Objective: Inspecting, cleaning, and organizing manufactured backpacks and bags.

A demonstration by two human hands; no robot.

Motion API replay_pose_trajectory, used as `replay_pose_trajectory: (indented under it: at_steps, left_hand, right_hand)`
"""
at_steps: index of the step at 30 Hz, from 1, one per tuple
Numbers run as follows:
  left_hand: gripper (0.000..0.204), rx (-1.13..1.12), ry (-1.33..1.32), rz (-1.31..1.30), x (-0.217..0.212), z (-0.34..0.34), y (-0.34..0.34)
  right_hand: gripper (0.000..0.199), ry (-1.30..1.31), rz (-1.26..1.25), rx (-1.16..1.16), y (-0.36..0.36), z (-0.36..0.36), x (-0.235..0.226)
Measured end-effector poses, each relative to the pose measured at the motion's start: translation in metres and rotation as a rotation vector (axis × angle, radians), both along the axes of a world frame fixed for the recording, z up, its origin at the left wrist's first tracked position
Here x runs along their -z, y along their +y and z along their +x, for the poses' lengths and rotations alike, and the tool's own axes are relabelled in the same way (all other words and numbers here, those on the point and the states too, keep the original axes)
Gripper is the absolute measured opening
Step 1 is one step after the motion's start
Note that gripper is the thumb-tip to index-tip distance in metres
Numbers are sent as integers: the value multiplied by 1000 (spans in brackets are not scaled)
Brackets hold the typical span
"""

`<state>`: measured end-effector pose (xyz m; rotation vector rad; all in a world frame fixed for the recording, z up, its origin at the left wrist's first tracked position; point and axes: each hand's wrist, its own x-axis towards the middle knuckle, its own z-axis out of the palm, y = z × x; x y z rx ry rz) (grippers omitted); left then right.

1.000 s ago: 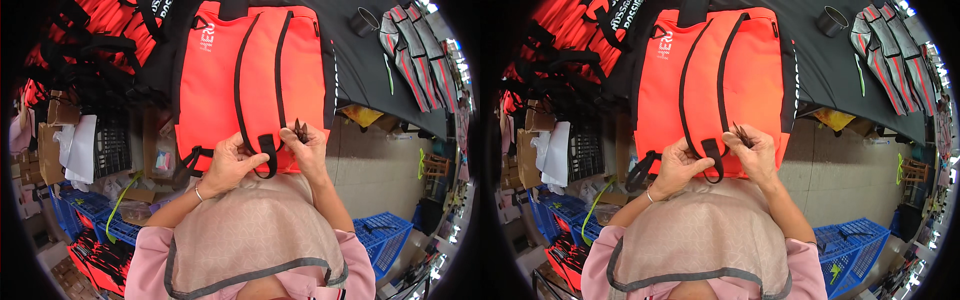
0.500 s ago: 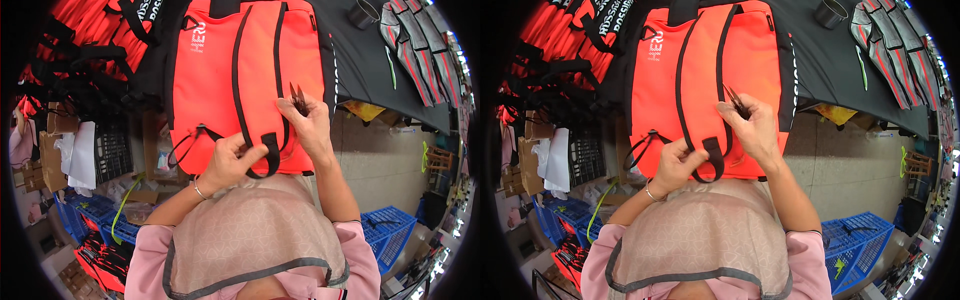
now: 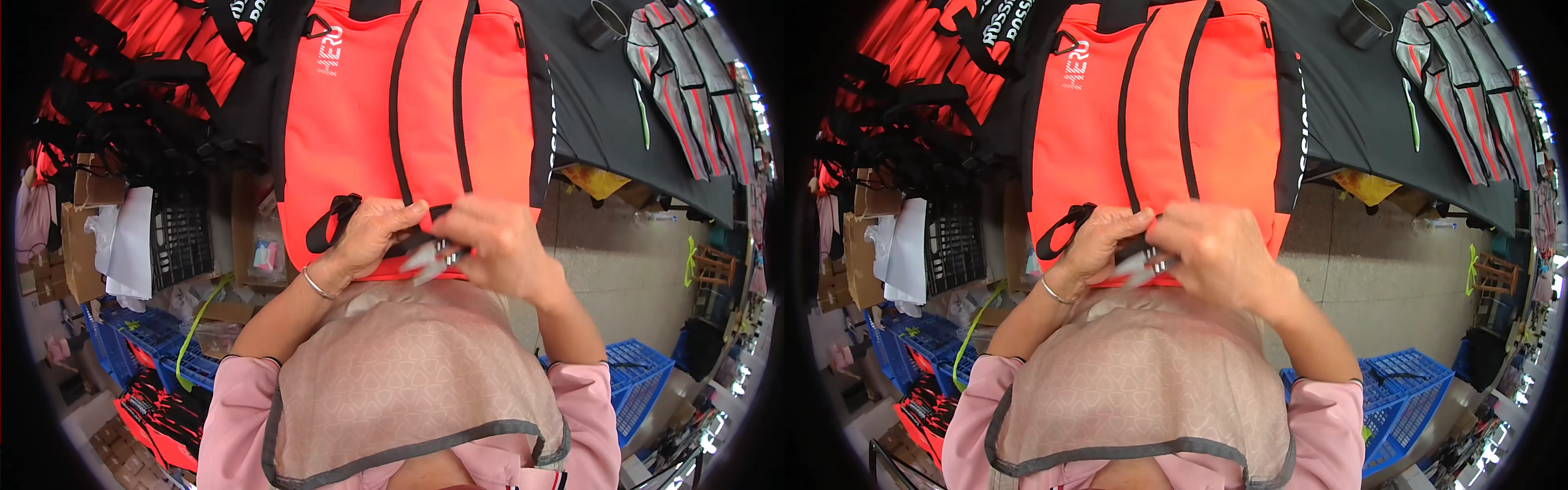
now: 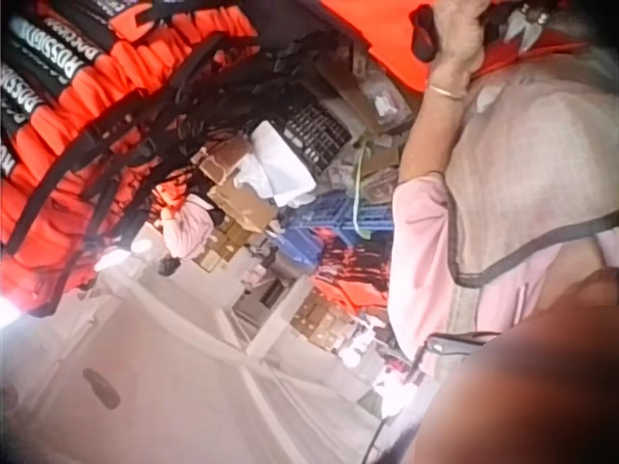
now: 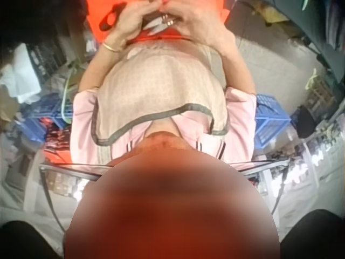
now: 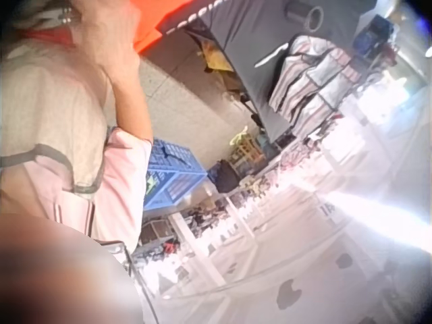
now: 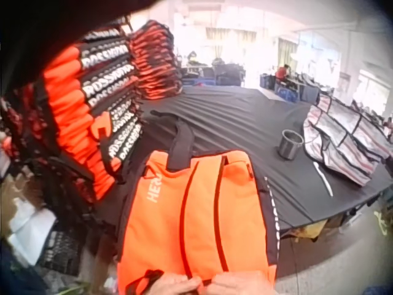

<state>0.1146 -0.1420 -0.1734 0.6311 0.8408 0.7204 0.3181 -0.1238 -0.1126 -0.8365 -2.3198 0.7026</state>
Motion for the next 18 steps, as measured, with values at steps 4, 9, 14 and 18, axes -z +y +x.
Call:
replay_pose_trajectory:
  at_steps: [4, 9, 14, 18]
  left_hand:
    - [29, -43, -39, -56, 7, -4, 0]
    - [22, -53, -47, -126, 12, -8, -1]
    - [32, -77, -185, -183, 10, -7, 0]
    - [43, -60, -414, -278, 5, -6, -1]
  right_hand:
    - [18, 75, -261, 81, 40, -16, 10]
    - [31, 1, -845, 43, 60, -17, 21]
    - [30, 27, -902, 66, 60, -17, 24]
    - [22, -20, -977, 170, 55, -15, 26]
